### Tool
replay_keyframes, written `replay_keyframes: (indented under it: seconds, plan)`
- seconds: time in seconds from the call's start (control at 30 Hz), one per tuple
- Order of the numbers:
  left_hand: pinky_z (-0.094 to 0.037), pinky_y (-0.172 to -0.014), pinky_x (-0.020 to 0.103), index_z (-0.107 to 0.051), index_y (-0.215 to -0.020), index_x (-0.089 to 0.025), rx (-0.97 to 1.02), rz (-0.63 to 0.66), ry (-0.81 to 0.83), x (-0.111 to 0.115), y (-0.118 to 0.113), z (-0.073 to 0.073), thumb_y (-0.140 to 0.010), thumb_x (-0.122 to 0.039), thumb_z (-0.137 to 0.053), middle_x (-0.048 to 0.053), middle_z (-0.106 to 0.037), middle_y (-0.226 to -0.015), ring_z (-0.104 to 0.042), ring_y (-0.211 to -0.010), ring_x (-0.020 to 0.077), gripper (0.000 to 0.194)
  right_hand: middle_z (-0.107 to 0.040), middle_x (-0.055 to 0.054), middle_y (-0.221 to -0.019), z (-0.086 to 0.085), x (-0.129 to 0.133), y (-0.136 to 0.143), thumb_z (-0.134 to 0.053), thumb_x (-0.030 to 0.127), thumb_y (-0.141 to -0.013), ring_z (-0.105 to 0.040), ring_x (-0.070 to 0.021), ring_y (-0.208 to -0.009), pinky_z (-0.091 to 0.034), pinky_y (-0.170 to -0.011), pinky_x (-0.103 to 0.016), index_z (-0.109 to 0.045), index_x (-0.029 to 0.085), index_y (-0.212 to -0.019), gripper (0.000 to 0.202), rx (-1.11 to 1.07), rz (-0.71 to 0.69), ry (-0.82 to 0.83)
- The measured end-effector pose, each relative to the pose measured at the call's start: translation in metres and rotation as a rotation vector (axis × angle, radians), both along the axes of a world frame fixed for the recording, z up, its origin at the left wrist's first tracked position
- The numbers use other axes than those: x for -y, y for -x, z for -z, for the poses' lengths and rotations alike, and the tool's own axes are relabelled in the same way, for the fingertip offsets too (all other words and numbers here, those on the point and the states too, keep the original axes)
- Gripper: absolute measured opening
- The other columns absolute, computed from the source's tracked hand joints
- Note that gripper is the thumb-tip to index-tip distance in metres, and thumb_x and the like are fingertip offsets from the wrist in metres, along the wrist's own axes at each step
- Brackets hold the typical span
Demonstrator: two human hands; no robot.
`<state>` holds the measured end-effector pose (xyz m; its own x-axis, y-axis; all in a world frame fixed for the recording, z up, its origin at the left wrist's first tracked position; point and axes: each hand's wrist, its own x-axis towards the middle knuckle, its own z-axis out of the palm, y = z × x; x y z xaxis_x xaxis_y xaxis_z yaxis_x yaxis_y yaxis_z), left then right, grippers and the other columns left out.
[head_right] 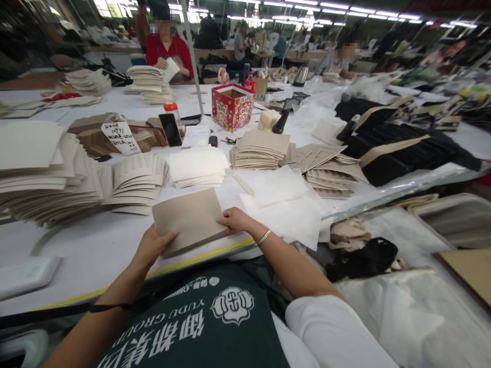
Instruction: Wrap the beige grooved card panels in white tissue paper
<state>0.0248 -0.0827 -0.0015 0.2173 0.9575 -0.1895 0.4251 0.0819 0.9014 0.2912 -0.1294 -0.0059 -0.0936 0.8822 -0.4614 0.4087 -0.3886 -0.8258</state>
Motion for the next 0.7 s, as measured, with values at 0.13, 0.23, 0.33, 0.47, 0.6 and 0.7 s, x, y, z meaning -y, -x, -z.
replay_keyframes:
  seconds: [0.13, 0.23, 0.33, 0.47, 0.6, 0.7]
  plan:
    - [-0.047, -0.082, 0.037, -0.057, -0.101, -0.016, 0.008, -0.022, 0.057, -0.0007, -0.0039, 0.0031, -0.057, -0.033, -0.071, 0.008, -0.067, -0.096, -0.061, -0.09, 0.027, 0.049, -0.044, 0.007, -0.039, 0.0017, -0.0006, -0.0051, -0.054, 0.032, -0.076, -0.045, -0.0067, -0.038, -0.033, -0.039, -0.015, -0.044, 0.017, -0.06, 0.024, 0.097, -0.043, -0.004]
    - [-0.047, -0.083, 0.037, -0.058, -0.097, -0.016, -0.015, -0.022, 0.086, -0.0002, -0.0063, 0.0042, -0.056, -0.031, -0.072, 0.008, -0.067, -0.094, -0.061, -0.089, 0.0272, 0.046, -0.045, 0.006, -0.041, 0.0042, -0.0012, -0.0072, -0.055, 0.032, -0.075, -0.043, -0.0062, -0.039, -0.032, -0.041, -0.016, -0.047, 0.016, -0.059, 0.024, 0.181, -0.099, -0.037]
    - [-0.046, -0.083, 0.037, -0.059, -0.096, -0.017, -0.025, -0.025, 0.085, -0.0014, -0.0072, 0.0049, -0.055, -0.03, -0.072, 0.007, -0.067, -0.093, -0.061, -0.09, 0.0272, 0.044, -0.051, 0.004, -0.047, 0.0057, -0.0019, -0.0088, -0.056, 0.032, -0.074, -0.047, -0.0068, -0.044, -0.032, -0.044, -0.017, -0.051, 0.015, -0.059, 0.023, 0.271, -0.147, -0.07]
    - [-0.046, -0.085, 0.036, -0.058, -0.096, -0.016, -0.024, -0.015, 0.093, -0.004, -0.0079, 0.0058, -0.057, -0.028, -0.07, 0.007, -0.067, -0.096, -0.061, -0.091, 0.0265, 0.043, -0.057, 0.001, -0.054, 0.005, -0.0029, -0.0098, -0.056, 0.032, -0.075, -0.047, -0.007, -0.049, -0.032, -0.048, -0.017, -0.058, 0.013, -0.061, 0.023, 0.363, -0.199, -0.097]
    - [-0.047, -0.083, 0.036, -0.058, -0.092, -0.017, 0.019, -0.026, 0.117, -0.005, -0.0077, 0.0069, -0.056, -0.027, -0.071, 0.006, -0.068, -0.093, -0.061, -0.09, 0.0266, 0.04, -0.058, 0.0, -0.055, 0.0023, -0.0037, -0.0095, -0.056, 0.031, -0.074, -0.047, -0.0077, -0.049, -0.032, -0.048, -0.018, -0.062, 0.013, -0.064, 0.022, 0.407, -0.226, -0.102]
    - [-0.047, -0.082, 0.036, -0.058, -0.091, -0.018, 0.019, -0.032, 0.135, -0.0048, -0.0073, 0.0067, -0.055, -0.025, -0.072, 0.006, -0.068, -0.091, -0.062, -0.088, 0.0265, 0.04, -0.058, 0.0, -0.055, 0.0, -0.0035, -0.0098, -0.055, 0.031, -0.074, -0.047, -0.0079, -0.049, -0.032, -0.048, -0.018, -0.062, 0.013, -0.066, 0.021, 0.416, -0.244, -0.115]
